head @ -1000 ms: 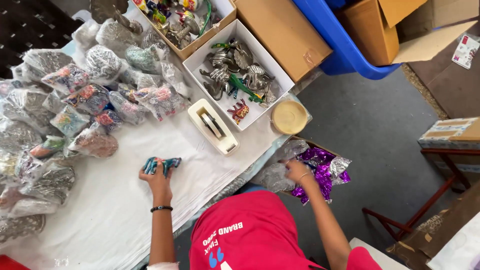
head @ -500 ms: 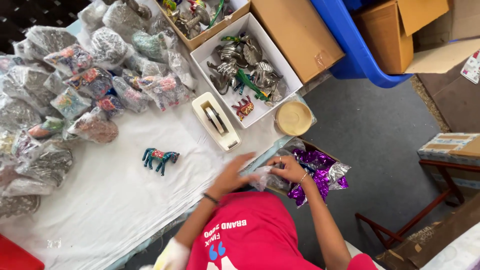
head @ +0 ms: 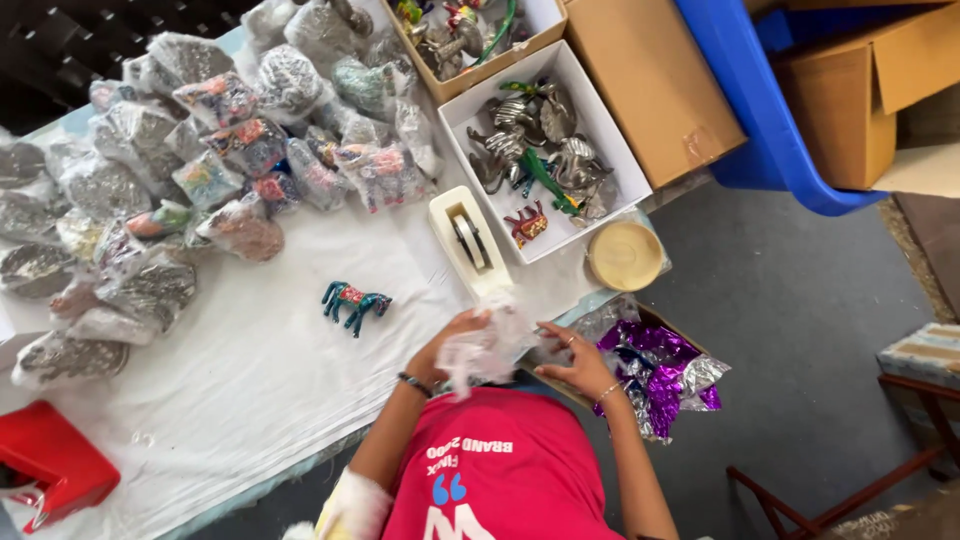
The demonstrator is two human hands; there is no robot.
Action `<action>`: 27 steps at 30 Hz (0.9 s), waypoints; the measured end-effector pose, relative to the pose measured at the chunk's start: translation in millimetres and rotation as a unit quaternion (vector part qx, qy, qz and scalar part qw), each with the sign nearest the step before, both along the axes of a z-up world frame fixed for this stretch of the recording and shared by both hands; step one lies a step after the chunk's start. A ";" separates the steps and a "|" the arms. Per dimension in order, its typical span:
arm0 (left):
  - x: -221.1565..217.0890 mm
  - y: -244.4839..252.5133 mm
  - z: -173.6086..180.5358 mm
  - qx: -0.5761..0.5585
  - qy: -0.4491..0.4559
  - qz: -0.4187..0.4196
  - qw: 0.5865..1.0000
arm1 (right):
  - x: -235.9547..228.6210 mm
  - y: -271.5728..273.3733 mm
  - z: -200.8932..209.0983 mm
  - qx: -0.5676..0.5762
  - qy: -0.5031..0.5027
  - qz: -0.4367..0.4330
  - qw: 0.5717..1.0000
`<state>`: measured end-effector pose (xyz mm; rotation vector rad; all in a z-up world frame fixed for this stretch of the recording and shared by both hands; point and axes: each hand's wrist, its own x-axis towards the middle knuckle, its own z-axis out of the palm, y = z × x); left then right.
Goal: The person wraps small decorative figurines in bubble wrap on a table. They use a tape dispenser to seal the wrapped items and place them into a pile. The person also sorts through boxes of unwrapped figurines to select items for wrapping.
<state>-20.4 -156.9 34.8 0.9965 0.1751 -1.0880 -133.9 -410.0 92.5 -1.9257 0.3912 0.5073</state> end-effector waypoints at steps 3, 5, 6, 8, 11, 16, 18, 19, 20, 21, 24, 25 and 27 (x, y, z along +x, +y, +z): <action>11.2 28.5 -7.0 0.037 0.058 0.000 0.998 | -45.6 -21.8 -141.1 -0.022 -0.098 0.056 0.993; -8.0 72.4 -53.9 0.066 0.106 0.012 0.992 | -45.5 -24.0 -148.1 -0.075 -0.096 0.068 0.990; -12.8 93.0 -75.3 0.082 0.125 0.021 0.989 | -36.8 -23.9 -153.2 -0.127 -0.106 0.079 0.983; -18.8 140.9 -111.0 0.043 0.078 0.093 0.992 | -62.0 -48.5 -229.8 -0.199 -0.066 0.061 0.976; 0.4 178.8 -82.2 -0.218 0.077 0.192 0.954 | -79.6 -79.8 -312.1 -0.264 -0.016 0.021 0.964; 0.7 188.4 11.3 -0.001 -0.021 0.315 0.949 | -78.6 -83.9 -335.0 -0.291 -0.197 0.022 0.936; -0.5 193.1 -5.8 -0.052 -0.058 0.268 0.960 | -48.8 -70.2 -267.3 -0.371 0.142 0.108 0.911; -0.3 189.9 6.9 -0.045 -0.065 0.286 0.955 | -33.1 -52.0 -231.9 -0.368 0.130 0.124 0.912; 1.1 182.4 17.9 -0.070 -0.071 0.282 0.954 | -22.4 -39.1 -192.6 -0.259 0.222 0.182 0.922; 3.6 175.2 28.4 -0.094 -0.077 0.278 0.953 | -12.5 -26.1 -153.7 -0.147 0.312 0.236 0.908; 5.4 160.7 38.0 -0.127 -0.068 0.283 0.948 | 35.0 60.0 -37.6 -0.021 0.112 0.186 0.976; 6.1 159.0 43.5 -0.127 -0.071 0.290 0.946 | 54.2 87.7 -23.6 -0.022 0.110 0.193 0.975; 12.3 151.6 52.2 -0.141 -0.068 0.280 0.947 | 93.5 140.7 4.5 0.162 -0.031 0.087 0.983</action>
